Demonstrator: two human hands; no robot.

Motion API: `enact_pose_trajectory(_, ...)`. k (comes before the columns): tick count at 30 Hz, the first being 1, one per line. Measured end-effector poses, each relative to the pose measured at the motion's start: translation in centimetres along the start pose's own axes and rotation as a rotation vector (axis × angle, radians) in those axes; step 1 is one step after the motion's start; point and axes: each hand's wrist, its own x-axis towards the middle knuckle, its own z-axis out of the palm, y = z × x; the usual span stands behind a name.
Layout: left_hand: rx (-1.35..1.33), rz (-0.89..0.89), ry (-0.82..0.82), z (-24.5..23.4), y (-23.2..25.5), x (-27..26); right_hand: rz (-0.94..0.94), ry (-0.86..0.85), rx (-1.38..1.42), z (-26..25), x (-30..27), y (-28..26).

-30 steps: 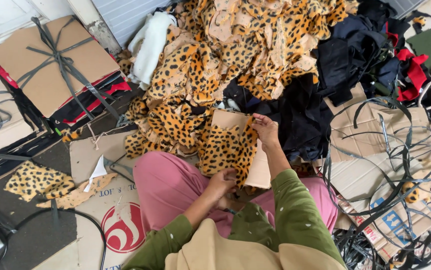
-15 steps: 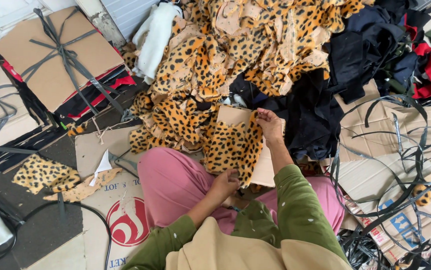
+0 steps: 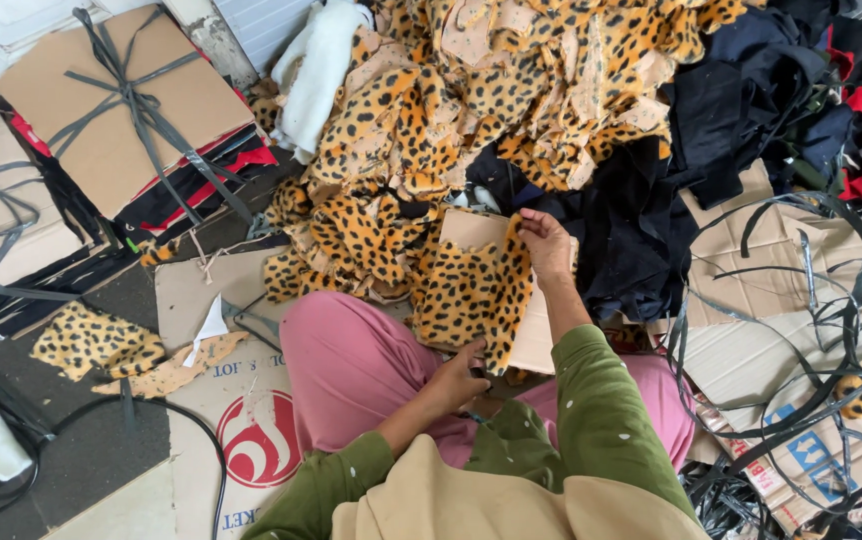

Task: Sort and arrange leopard-print fabric scraps on a cardboard sheet

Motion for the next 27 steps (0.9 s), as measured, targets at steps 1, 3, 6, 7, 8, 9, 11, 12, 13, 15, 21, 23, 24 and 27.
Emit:
enact_pose_trajectory(1, -0.001, -0.003, 0.0, -0.2, 0.1, -0.1, 0.003, -0.001, -0.001, 0.0, -0.7, -1.0)
enact_pose_trajectory(3, -0.017, 0.037, -0.055, -0.6, 0.2, -0.2, -0.099, 0.058, -0.317, -0.2, -2.2, -3.1)
enact_pose_trajectory(6, -0.035, 0.067, -0.093, -1.0, -0.4, -0.1, -0.556, 0.081, -0.572, -0.3, -6.5, -4.7)
enact_pose_trajectory(7, -0.035, 0.071, -0.094, -1.4, 0.8, -0.7, -0.559, 0.083, -0.574, -0.1, -8.6, -5.3)
enact_pose_trajectory(8, 0.052, 0.044, -0.061, -1.8, 1.9, -1.4, -0.442, 0.032, -0.743, 0.0, -10.7, -5.9)
enact_pose_trajectory(9, 0.135, 0.011, -0.031, -1.9, 2.8, -2.3, -0.316, -0.025, -0.912, 0.1, -13.2, -6.4)
enact_pose_trajectory(11, 0.28, 0.107, 0.071, -1.1, 1.3, -1.1, -0.337, -0.086, -1.033, -0.1, -14.3, -3.8)
enact_pose_trajectory(12, 0.428, 0.203, 0.178, -0.5, 0.7, -0.5, -0.36, -0.147, -1.148, -0.4, -15.0, -2.6)
enact_pose_trajectory(13, 0.431, 0.214, 0.175, -0.2, 0.3, 0.1, -0.361, -0.135, -1.15, -0.3, -15.5, -2.1)
enact_pose_trajectory(15, 0.645, 0.304, 0.39, 0.5, -0.3, 1.0, -0.451, -0.193, -1.185, 0.0, -16.5, -1.1)
enact_pose_trajectory(21, 0.874, 0.595, 0.655, -2.9, 7.3, -3.8, -0.652, -0.133, -1.281, 0.7, -16.6, 3.8)
enact_pose_trajectory(23, 0.883, 0.367, 0.482, -2.5, 4.1, -0.3, -0.608, -0.155, -1.307, 0.6, -16.4, 4.6)
enact_pose_trajectory(24, 0.88, 0.137, 0.312, -2.2, 2.5, 1.4, -0.565, -0.178, -1.332, 0.5, -16.4, 4.9)
enact_pose_trajectory(27, 1.009, 0.034, 0.165, -2.3, 1.5, 1.3, -0.536, -0.176, -1.363, 0.3, -17.3, 5.4)
